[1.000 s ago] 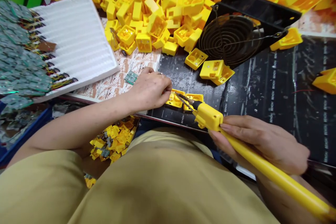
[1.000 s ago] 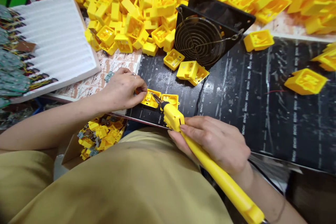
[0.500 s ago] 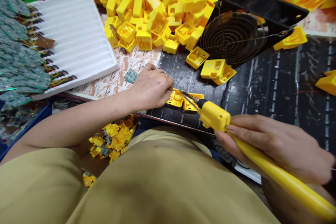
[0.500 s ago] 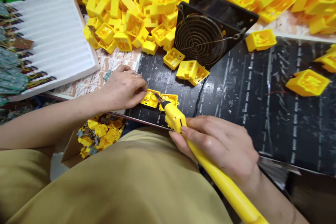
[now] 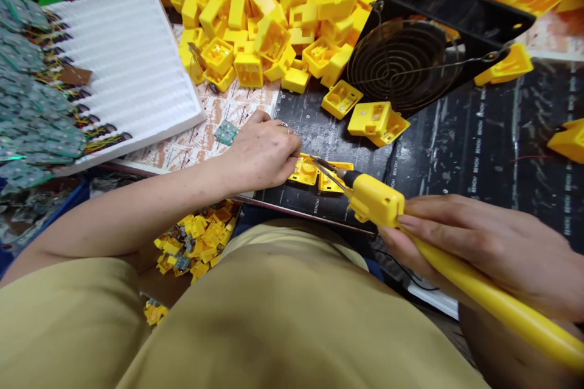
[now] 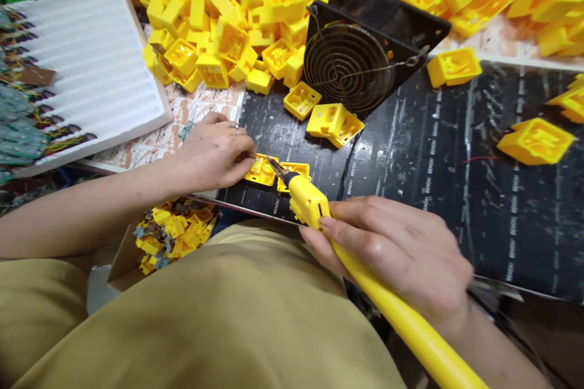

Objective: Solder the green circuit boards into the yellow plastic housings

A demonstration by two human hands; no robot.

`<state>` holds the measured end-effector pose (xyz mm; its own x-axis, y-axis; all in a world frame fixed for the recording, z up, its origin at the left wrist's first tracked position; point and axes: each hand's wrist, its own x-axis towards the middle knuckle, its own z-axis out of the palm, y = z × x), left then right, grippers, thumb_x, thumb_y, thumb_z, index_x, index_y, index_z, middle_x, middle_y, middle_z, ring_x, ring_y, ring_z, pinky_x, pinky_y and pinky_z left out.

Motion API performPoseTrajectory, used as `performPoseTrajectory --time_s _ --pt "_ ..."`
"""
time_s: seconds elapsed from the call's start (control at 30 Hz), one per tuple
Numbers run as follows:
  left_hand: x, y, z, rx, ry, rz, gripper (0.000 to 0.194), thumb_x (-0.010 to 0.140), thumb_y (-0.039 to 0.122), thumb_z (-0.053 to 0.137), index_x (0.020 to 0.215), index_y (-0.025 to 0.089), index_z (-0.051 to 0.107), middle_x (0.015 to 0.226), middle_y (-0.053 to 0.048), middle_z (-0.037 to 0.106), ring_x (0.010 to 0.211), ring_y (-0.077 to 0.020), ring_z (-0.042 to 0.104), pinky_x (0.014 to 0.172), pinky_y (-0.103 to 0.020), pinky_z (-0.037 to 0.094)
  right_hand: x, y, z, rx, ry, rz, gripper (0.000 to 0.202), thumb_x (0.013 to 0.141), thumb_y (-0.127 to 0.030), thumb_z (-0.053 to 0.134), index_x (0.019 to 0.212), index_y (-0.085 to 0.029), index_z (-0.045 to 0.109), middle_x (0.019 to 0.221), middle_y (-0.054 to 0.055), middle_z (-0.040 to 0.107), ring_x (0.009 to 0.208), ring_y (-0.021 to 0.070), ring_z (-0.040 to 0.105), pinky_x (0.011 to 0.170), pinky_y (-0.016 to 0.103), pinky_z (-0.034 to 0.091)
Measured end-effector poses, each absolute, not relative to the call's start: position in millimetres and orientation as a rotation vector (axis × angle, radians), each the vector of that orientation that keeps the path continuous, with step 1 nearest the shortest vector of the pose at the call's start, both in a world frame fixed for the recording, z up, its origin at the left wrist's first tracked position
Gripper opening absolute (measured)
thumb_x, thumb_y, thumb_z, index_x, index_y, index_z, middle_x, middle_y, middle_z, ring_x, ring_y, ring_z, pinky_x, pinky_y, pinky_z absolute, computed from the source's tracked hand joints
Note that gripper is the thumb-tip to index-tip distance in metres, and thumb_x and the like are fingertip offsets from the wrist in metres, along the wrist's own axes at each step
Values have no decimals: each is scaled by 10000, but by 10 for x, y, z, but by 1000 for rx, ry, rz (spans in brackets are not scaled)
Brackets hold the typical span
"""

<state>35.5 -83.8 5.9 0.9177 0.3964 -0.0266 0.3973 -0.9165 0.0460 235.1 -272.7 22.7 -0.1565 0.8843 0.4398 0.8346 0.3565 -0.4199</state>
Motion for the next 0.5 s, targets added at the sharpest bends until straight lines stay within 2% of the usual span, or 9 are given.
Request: performPoseTrajectory --time_s 0.17,0.33,0.4,0.5 --pt "355 -853 78 3058 629 -7 258 806 242 444 721 173 677 673 -47 670 716 -212 617 799 -411 403 2353 -2709 175 -1444 -1995 99 203 989 -280 578 816 -176 603 765 18 653 692 83 634 667 180 538" --pt "295 -876 115 3112 645 -36 354 920 318 407 758 185 693 789 -52 715 803 -228 622 855 -435 393 2389 -2777 114 -1484 -1845 89 121 984 -317 585 965 -199 605 794 22 682 687 113 654 611 204 540" --pt "254 -875 99 3050 669 36 359 945 337 412 786 200 704 848 -35 734 834 -219 620 900 -439 377 2403 -2808 92 -1508 -1793 89 169 973 -328 604 1062 -184 599 824 43 693 712 134 672 634 208 549" --pt "209 -862 64 2878 721 154 256 913 315 492 852 209 716 820 -10 734 820 -190 611 970 -431 345 2422 -2813 61 -1514 -1796 51 262 988 -347 573 1173 -163 577 902 77 707 733 150 683 681 215 559"
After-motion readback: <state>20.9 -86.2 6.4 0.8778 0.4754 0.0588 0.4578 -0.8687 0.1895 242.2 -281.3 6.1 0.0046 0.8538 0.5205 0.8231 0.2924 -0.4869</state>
